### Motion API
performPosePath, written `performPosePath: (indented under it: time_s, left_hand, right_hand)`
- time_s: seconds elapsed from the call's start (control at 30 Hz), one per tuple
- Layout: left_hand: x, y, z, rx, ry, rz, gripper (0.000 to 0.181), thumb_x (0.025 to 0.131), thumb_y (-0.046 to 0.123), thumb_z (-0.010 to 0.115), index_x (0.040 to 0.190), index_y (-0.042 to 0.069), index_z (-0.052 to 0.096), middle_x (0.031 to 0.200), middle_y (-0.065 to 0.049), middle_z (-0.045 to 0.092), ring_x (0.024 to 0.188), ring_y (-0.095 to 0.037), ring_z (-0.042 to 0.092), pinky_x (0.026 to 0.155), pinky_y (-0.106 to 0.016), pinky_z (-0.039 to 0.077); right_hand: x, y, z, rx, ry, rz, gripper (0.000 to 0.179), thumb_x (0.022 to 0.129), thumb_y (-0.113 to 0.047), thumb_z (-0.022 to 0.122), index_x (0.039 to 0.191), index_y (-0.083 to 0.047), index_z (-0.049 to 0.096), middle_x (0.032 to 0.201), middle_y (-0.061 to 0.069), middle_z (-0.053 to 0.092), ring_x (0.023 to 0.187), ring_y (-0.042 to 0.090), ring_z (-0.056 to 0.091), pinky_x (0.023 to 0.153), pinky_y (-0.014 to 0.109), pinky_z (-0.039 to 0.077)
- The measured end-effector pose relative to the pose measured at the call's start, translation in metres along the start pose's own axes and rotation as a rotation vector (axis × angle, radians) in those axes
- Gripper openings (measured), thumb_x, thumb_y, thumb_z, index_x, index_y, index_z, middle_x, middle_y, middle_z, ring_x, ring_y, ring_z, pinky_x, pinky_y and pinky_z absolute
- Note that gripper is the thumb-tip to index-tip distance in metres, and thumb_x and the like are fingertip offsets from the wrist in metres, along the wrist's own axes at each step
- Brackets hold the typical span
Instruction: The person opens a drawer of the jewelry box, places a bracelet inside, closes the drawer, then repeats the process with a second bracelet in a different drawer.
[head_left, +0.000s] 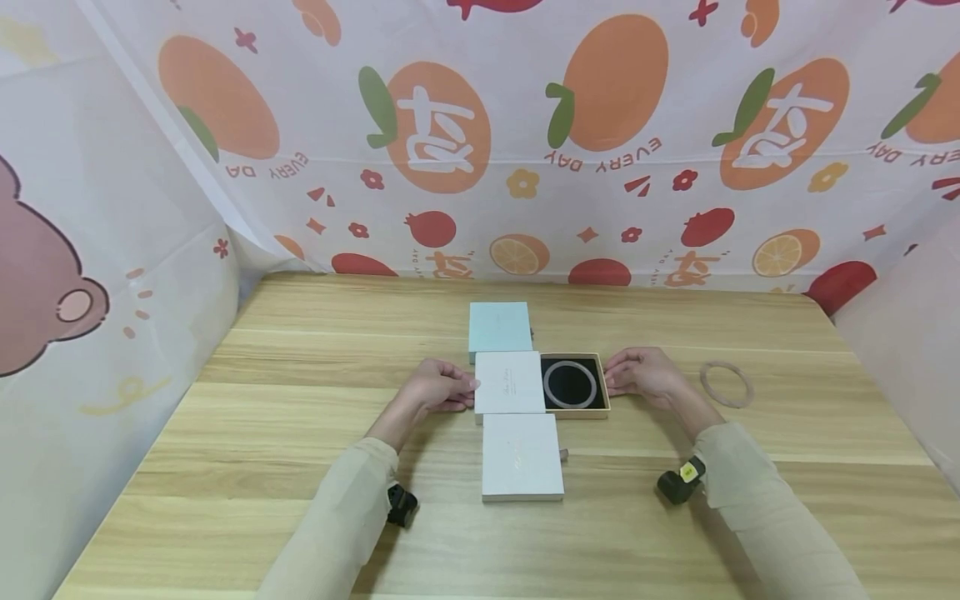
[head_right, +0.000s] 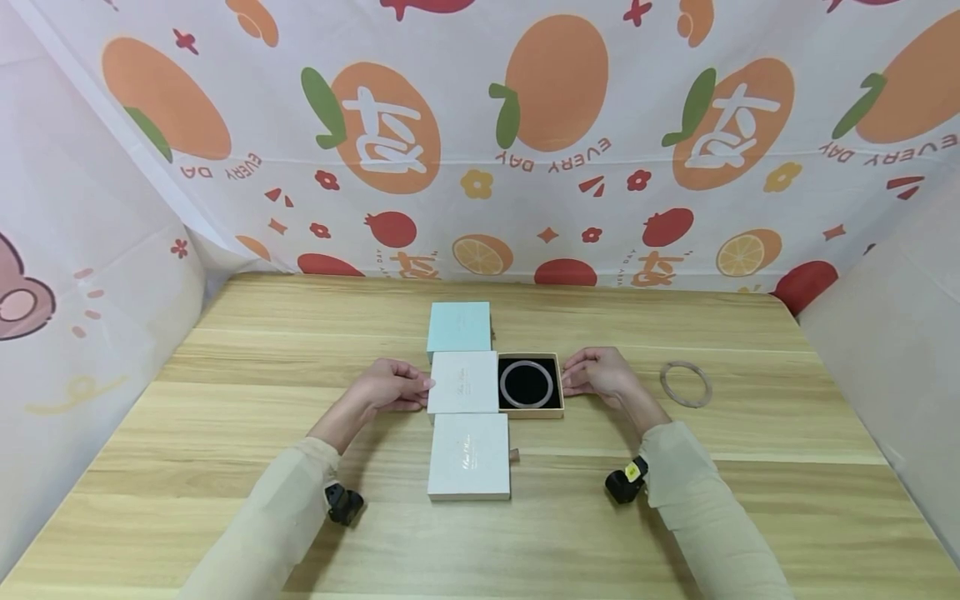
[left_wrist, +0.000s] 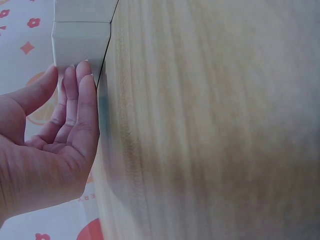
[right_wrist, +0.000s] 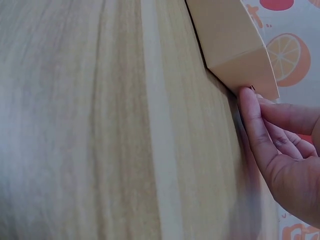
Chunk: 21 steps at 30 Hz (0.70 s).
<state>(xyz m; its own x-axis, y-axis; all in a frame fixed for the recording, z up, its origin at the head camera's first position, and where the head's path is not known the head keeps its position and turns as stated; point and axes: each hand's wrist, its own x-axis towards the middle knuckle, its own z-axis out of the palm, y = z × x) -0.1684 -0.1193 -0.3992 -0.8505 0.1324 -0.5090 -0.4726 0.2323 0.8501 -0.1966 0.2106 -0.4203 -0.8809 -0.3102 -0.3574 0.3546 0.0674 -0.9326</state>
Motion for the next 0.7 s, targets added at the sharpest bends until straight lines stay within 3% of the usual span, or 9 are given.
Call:
performPosePath:
  time_s: [0.7]
  left_hand:
    - [-0.0002,0.0,0.0004,-0.004,0.008,0.005,0.013,0.085,0.003,0.064,0.092,-0.007,0.06,0.077,-0.012,0.064,0.065,-0.016,0.063,0.062,-0.026,0.055]
  right_hand:
    - [0.001,0.0003,-0.0017,0.005,-0.014,0.015,0.021,0.08,0.022,0.047,0.101,0.018,0.045,0.074,0.008,0.062,0.071,0.016,0.062,0.073,0.034,0.055]
